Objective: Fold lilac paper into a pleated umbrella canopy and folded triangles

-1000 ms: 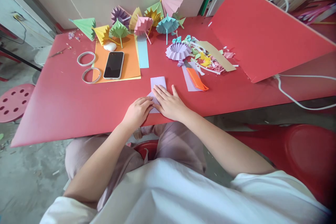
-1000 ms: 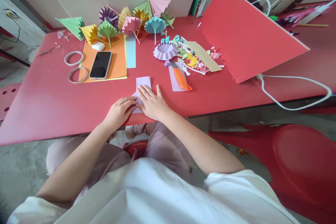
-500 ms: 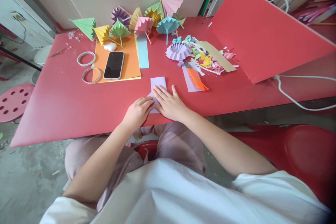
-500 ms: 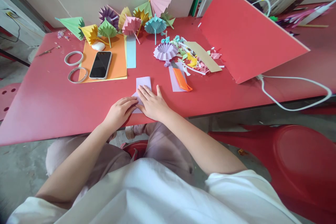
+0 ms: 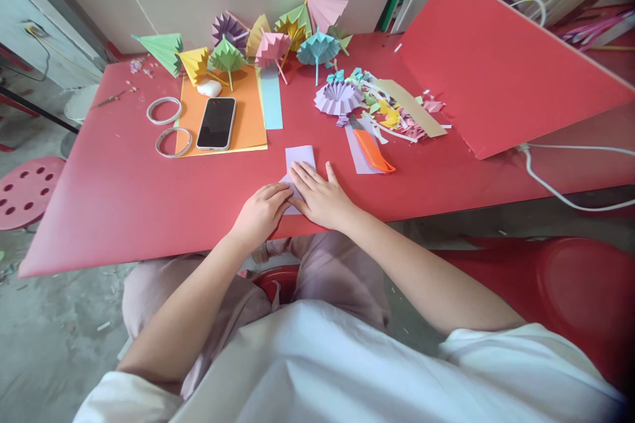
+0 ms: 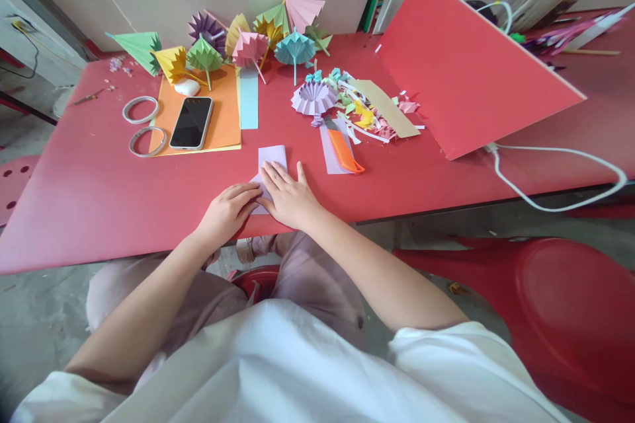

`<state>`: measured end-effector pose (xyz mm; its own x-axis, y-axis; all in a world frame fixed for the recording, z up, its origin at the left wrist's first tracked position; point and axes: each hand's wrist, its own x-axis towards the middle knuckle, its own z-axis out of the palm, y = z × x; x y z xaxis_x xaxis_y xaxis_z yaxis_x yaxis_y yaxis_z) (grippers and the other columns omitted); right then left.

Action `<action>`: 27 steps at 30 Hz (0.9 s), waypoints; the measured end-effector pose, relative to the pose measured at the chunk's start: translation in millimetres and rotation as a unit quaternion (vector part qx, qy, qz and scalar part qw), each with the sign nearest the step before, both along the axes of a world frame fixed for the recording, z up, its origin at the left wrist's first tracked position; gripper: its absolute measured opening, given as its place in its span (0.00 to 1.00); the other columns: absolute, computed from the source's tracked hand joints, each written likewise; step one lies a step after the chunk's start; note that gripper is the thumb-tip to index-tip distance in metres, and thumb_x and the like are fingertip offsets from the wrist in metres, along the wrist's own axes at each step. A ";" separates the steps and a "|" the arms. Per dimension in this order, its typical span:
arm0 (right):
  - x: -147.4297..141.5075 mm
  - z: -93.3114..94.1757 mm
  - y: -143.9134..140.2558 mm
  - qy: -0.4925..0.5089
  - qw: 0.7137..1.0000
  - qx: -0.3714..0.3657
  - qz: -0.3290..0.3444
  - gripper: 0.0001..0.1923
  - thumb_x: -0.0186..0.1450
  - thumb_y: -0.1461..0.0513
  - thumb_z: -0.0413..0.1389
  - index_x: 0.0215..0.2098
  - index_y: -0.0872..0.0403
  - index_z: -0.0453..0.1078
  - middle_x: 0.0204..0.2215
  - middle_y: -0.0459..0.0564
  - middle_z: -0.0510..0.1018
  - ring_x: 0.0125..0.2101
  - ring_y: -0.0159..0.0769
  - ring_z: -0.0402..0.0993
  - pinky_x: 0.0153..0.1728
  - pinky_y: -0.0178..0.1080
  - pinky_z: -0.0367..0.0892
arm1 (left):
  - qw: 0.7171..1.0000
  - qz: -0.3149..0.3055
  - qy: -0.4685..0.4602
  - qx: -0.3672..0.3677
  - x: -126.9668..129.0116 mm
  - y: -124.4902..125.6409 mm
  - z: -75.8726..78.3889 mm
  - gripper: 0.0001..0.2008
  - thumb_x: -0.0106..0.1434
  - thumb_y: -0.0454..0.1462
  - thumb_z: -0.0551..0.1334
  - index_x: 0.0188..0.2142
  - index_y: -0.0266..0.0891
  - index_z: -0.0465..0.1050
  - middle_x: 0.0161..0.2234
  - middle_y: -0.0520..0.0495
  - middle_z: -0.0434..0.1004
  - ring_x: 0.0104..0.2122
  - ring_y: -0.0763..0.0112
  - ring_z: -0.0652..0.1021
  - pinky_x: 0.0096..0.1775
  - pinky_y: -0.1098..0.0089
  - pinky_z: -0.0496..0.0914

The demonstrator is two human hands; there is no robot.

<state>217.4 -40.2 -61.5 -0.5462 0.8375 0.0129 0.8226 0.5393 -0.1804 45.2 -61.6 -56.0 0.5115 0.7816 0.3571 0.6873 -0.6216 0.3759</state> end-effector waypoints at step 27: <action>-1.0 3.1 -1.1 -0.007 1.000 0.002 -0.004 0.33 0.67 0.48 0.38 0.65 0.58 0.44 0.64 0.56 0.48 0.63 0.47 0.43 0.58 0.66 0.38 | 0.998 0.043 0.038 -0.027 -1.1 0.7 -2.5 0.15 0.65 0.31 0.51 0.51 0.37 0.65 0.50 0.43 0.73 0.53 0.60 0.70 0.50 0.57 0.65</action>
